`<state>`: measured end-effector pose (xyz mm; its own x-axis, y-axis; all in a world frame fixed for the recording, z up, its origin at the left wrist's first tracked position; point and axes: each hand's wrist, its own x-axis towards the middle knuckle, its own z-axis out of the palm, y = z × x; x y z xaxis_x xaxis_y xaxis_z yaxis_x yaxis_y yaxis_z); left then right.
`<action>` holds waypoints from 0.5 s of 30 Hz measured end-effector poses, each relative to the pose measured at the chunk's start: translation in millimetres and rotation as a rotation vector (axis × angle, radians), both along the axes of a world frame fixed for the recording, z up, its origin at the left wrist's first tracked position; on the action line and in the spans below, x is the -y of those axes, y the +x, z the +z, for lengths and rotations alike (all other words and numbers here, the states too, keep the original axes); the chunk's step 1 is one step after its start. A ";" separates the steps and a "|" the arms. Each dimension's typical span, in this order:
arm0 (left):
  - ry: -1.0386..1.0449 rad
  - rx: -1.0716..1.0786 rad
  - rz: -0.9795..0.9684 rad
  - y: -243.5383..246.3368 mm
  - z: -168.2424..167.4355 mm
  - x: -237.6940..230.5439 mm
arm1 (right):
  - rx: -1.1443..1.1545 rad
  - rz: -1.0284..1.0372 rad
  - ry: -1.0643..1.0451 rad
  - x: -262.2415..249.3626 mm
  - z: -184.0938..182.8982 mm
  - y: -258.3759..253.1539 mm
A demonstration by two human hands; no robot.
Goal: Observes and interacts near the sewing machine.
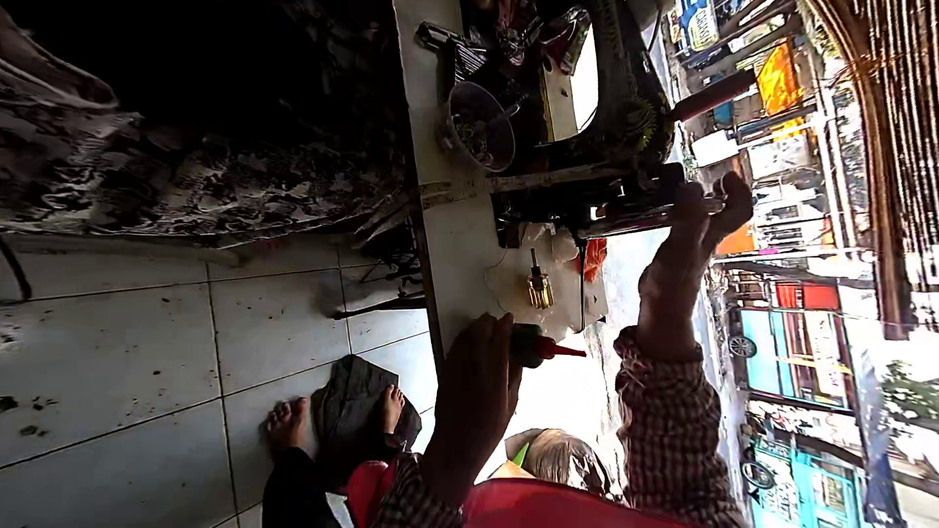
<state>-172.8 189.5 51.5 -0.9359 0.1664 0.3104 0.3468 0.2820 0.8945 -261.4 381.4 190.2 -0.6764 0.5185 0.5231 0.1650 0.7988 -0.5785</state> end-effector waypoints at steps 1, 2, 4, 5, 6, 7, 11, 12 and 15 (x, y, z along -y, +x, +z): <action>-0.002 0.002 0.000 0.2 0.2 0.4 | -0.013 -0.015 -0.136 -0.8 2.3 0.0; -0.001 0.007 0.001 0.2 0.4 0.9 | -0.024 -0.014 -0.283 -2.5 5.5 0.2; 0.001 0.014 -0.004 0.3 0.6 1.6 | -0.017 -0.002 -0.584 -10.7 12.4 0.5; 0.001 0.010 -0.008 0.6 0.4 1.7 | -0.009 0.009 -0.710 -17.2 13.7 2.2; -0.006 -0.001 -0.007 0.8 -0.5 1.7 | 0.010 0.039 -0.806 -23.8 13.8 6.0; -0.015 -0.011 -0.005 1.3 -1.5 1.5 | 0.007 0.062 -0.866 -29.0 13.0 7.5; -0.026 -0.018 -0.002 2.3 -3.4 0.2 | -0.131 0.066 -0.774 -25.2 7.7 4.0; -0.025 -0.017 -0.006 2.4 -3.9 0.2 | -0.154 0.076 -0.649 -20.1 5.6 5.2; -0.026 -0.030 -0.003 1.9 -5.1 0.8 | -0.144 0.081 -0.213 -9.9 -2.2 8.0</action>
